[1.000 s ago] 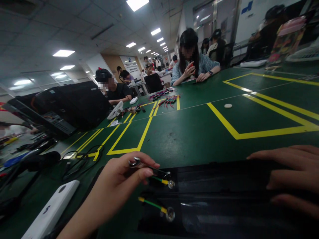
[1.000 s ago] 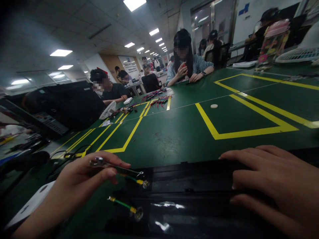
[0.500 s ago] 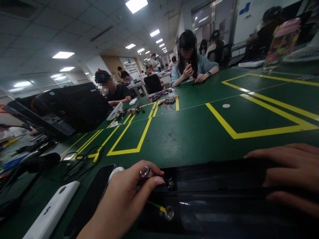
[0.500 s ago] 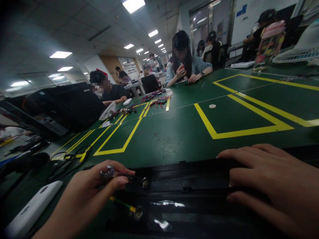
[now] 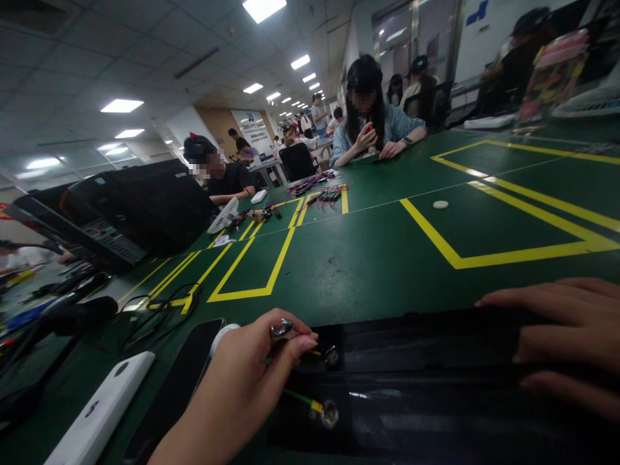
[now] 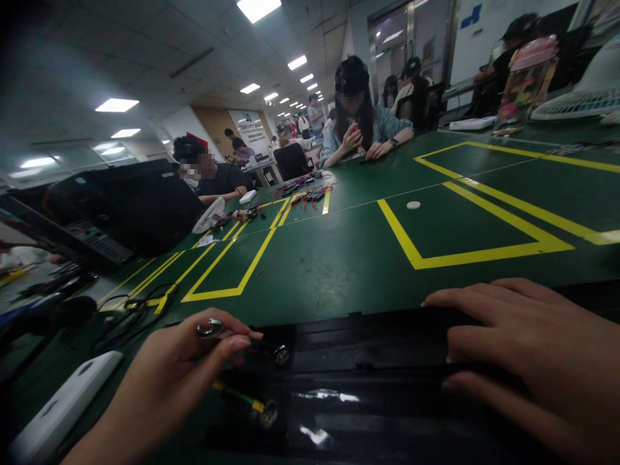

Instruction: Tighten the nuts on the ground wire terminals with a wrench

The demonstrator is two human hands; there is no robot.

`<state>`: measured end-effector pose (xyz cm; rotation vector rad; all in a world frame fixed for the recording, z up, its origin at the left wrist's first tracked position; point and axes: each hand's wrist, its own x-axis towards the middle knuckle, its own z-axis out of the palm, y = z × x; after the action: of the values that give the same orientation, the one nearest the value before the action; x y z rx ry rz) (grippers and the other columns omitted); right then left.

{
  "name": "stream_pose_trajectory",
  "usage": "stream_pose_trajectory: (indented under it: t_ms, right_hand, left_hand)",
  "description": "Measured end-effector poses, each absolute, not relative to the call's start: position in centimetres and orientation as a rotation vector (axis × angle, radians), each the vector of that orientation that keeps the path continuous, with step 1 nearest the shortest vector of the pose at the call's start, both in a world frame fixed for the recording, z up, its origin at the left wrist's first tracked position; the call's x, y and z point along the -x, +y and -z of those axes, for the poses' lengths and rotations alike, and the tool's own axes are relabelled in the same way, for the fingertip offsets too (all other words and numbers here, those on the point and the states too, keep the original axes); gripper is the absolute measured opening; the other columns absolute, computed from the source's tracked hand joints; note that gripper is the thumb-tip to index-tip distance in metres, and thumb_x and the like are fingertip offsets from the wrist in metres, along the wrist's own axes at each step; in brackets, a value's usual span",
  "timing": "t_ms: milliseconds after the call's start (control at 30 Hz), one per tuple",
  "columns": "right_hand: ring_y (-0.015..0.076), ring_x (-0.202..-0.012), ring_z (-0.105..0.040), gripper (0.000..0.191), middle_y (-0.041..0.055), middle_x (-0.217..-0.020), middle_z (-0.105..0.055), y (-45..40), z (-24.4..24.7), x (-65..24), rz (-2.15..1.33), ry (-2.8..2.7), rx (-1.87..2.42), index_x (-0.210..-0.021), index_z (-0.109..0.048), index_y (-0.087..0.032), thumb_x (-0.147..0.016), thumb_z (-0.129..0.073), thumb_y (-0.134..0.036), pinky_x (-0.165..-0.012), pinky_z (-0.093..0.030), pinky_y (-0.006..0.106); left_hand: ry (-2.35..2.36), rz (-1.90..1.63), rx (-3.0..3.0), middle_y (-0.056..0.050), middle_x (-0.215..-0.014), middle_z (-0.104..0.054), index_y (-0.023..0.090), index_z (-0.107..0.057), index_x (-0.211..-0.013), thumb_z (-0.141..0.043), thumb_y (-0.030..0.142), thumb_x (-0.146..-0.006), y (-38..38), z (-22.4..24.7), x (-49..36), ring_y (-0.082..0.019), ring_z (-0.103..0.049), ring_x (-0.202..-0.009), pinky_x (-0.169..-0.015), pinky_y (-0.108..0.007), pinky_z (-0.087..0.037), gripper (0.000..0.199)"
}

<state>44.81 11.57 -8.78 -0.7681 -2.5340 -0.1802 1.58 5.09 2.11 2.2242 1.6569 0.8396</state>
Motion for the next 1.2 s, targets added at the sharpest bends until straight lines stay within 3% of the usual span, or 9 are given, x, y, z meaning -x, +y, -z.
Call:
stream_pose_trajectory:
  t_ms: [100,233,400,600,767,867,1033,1200]
  right_hand:
    - [0.018,-0.119,-0.05,0.067,-0.0098,-0.144,-0.034,11.2,7.8,-44.4,0.251,-2.592,0.795,-0.113,-0.081,-0.04,-0.134,-0.031,-0.079,-0.092,-0.037,0.034]
    - [0.0172,-0.121,-0.049,0.067,-0.0097,-0.144,-0.034,11.4,7.6,-44.1,0.277,-2.591,0.773,-0.112,-0.081,-0.042,-0.134,-0.03,-0.077,-0.093,-0.037,0.035]
    - [0.0183,-0.119,-0.049,0.065,-0.0099,-0.144,-0.035,11.5,7.9,-44.5,0.258,-2.585,0.779,-0.115,-0.081,-0.043,-0.133,-0.03,-0.079,-0.092,-0.037,0.035]
    - [0.0252,-0.12,-0.049,0.064,-0.0031,-0.127,-0.046,11.5,9.2,-44.8,0.104,-2.462,0.788,-0.126,-0.078,-0.033,-0.112,-0.072,-0.095,-0.095,-0.051,0.029]
    - [0.0254,-0.12,-0.049,0.065,-0.0016,-0.123,-0.048,11.7,9.8,-44.8,0.058,-2.422,0.785,-0.13,-0.077,-0.033,-0.109,-0.077,-0.094,-0.093,-0.053,0.027]
    - [0.0253,-0.122,-0.048,0.061,-0.0031,-0.128,-0.046,11.6,9.1,-44.6,0.108,-2.468,0.78,-0.126,-0.078,-0.033,-0.115,-0.07,-0.092,-0.092,-0.051,0.028]
    - [0.0197,-0.12,-0.049,0.068,-0.0085,-0.143,-0.036,11.4,7.7,-44.0,0.215,-2.581,0.761,-0.11,-0.082,-0.037,-0.132,-0.032,-0.077,-0.092,-0.038,0.035]
    - [0.0185,-0.12,-0.049,0.069,-0.0096,-0.143,-0.035,11.3,7.5,-43.9,0.278,-2.573,0.76,-0.107,-0.082,-0.04,-0.132,-0.029,-0.076,-0.091,-0.038,0.036]
  left_hand:
    - [1.624,-0.83,-2.255,0.002,-0.069,-0.085,0.024,-0.078,-0.084,-0.066,0.023,-0.095,5.4,-2.2,-1.4,-0.014,-0.078,-0.052,-0.05,-0.018,-0.056,0.016]
    - [1.557,-0.797,-2.232,0.002,-0.07,-0.085,0.024,-0.077,-0.083,-0.066,0.023,-0.095,5.9,-2.4,-1.1,-0.015,-0.078,-0.054,-0.051,-0.019,-0.057,0.016]
    - [1.509,-0.725,-2.159,-0.003,-0.088,-0.09,0.024,-0.077,-0.09,-0.065,0.025,-0.099,6.1,-2.1,-0.4,-0.019,-0.084,-0.069,-0.06,-0.024,-0.064,0.015]
    - [1.486,-0.674,-2.171,-0.004,-0.086,-0.089,0.024,-0.076,-0.091,-0.064,0.025,-0.1,6.3,-2.6,-0.2,-0.02,-0.081,-0.068,-0.061,-0.027,-0.062,0.015]
    - [1.431,-0.628,-2.227,-0.001,-0.081,-0.086,0.023,-0.077,-0.089,-0.064,0.021,-0.099,7.0,-3.3,-0.5,-0.016,-0.077,-0.067,-0.062,-0.024,-0.056,0.017]
    - [1.38,-0.595,-2.271,0.001,-0.077,-0.083,0.022,-0.077,-0.087,-0.064,0.019,-0.098,7.3,-3.8,-0.7,-0.013,-0.073,-0.064,-0.06,-0.021,-0.052,0.017]
    - [1.372,-0.561,-2.268,0.001,-0.079,-0.084,0.021,-0.078,-0.088,-0.063,0.018,-0.099,7.4,-4.0,-0.7,-0.013,-0.073,-0.065,-0.062,-0.021,-0.052,0.018]
    - [1.459,-0.652,-2.166,-0.002,-0.084,-0.087,0.022,-0.079,-0.09,-0.067,0.022,-0.097,7.0,-3.5,-0.3,-0.017,-0.077,-0.07,-0.064,-0.024,-0.058,0.015]
